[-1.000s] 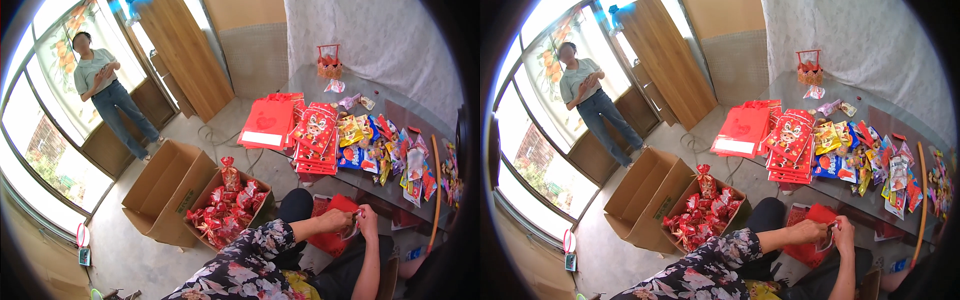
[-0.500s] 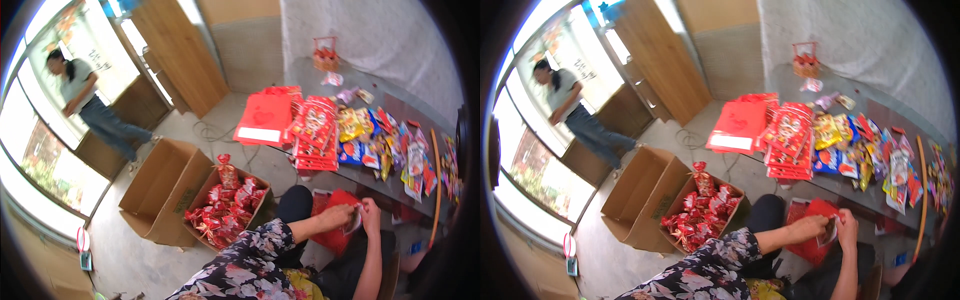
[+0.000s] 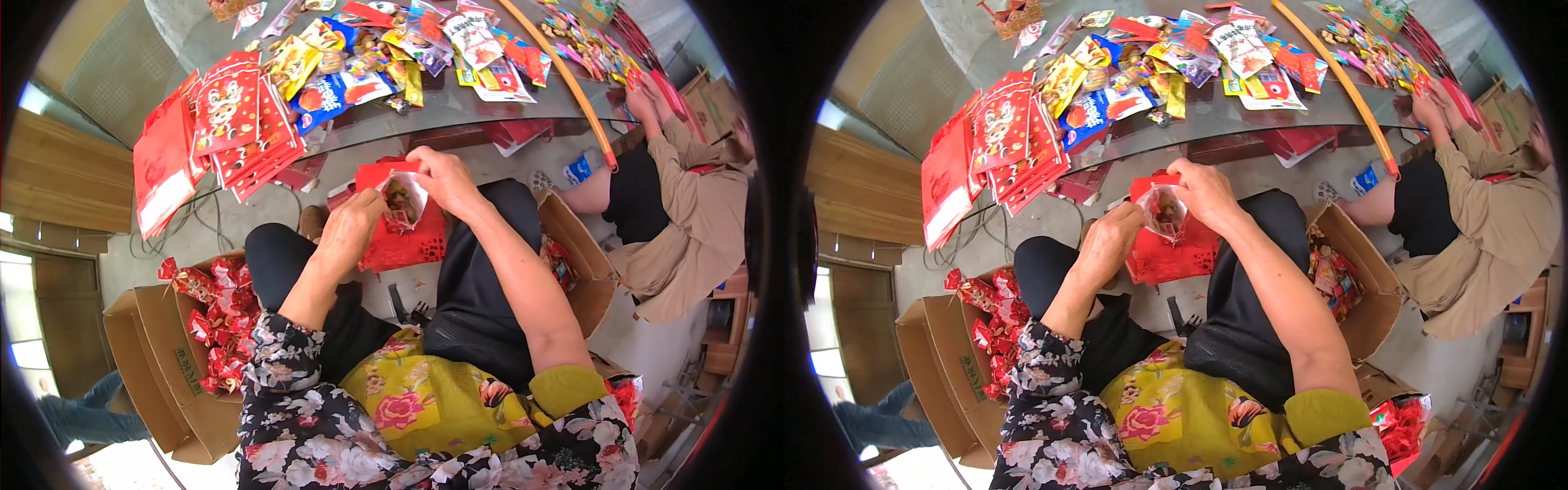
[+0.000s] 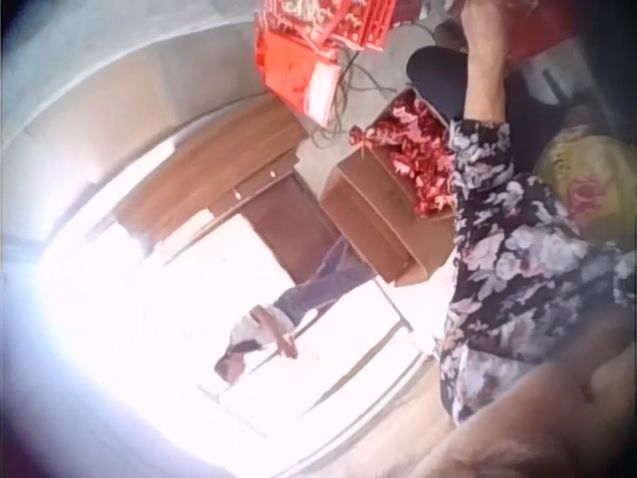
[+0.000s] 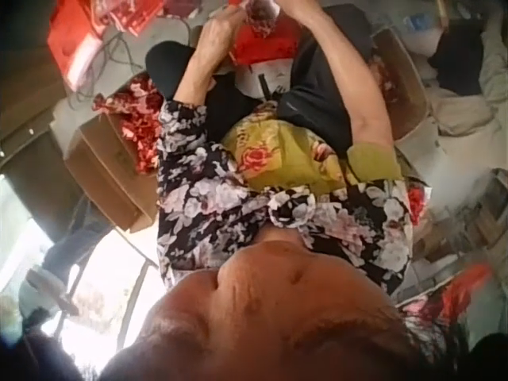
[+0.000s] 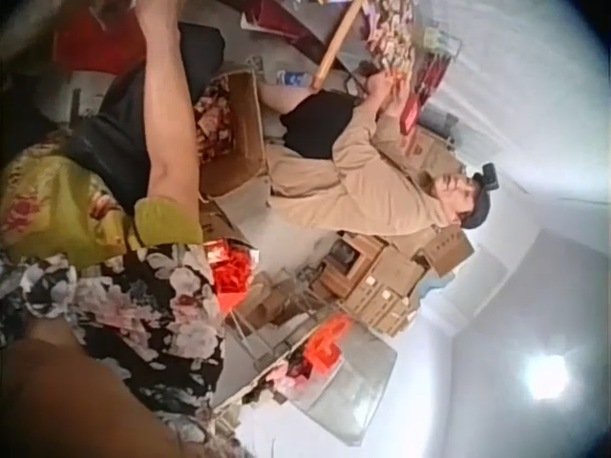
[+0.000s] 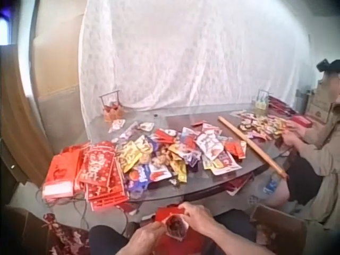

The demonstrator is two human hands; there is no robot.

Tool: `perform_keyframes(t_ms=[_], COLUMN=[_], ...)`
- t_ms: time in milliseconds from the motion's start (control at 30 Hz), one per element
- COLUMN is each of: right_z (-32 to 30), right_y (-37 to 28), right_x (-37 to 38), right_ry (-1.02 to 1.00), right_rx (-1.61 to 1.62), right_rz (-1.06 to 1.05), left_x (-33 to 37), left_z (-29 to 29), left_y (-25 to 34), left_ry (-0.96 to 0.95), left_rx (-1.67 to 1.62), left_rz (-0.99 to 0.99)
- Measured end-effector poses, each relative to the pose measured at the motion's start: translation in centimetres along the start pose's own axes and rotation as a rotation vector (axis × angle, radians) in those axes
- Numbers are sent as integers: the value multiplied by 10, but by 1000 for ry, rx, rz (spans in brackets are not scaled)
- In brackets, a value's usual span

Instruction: Packing small snack bags into red envelopes on a glass table.

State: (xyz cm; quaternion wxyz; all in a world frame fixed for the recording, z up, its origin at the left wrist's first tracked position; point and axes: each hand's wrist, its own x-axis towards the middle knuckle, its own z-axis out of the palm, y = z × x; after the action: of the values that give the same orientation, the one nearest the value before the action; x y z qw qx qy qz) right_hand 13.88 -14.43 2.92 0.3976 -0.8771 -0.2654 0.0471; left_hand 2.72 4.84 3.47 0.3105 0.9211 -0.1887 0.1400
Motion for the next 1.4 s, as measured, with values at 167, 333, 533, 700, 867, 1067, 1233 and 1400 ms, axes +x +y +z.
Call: perform_keyframes(t_ms=[167,333,533,700,867,1067,1233,1400], right_z=[-5,-6,-5,-6,-32,-39,-17,-17], right_y=[-9,-8,-14,-16,-32,-35,-28,-32], right_x=[-3,-3,-6,2,31,73,94,96], right_ry=[10,11,18,136,270,216,179,180], right_rx=[48,32,74,158,-11,-210,-445,-435], right_rz=[-68,-176,-119,-146,-313,-203,-114,-85], left_x=[-3,-6,-9,-6,-6,-4,-5,-8], left_z=[-1,-1,0,0,3,0,-2,-6], left_y=[12,14,14,7,1,2,2,3], left_ry=[-69,-87,-75,-57,-65,-45,-66,-57], left_rx=[-37,-31,-25,-49,4,-22,-34,-53], left_rz=[3,-2,33,-14,3,-6,-38,-60])
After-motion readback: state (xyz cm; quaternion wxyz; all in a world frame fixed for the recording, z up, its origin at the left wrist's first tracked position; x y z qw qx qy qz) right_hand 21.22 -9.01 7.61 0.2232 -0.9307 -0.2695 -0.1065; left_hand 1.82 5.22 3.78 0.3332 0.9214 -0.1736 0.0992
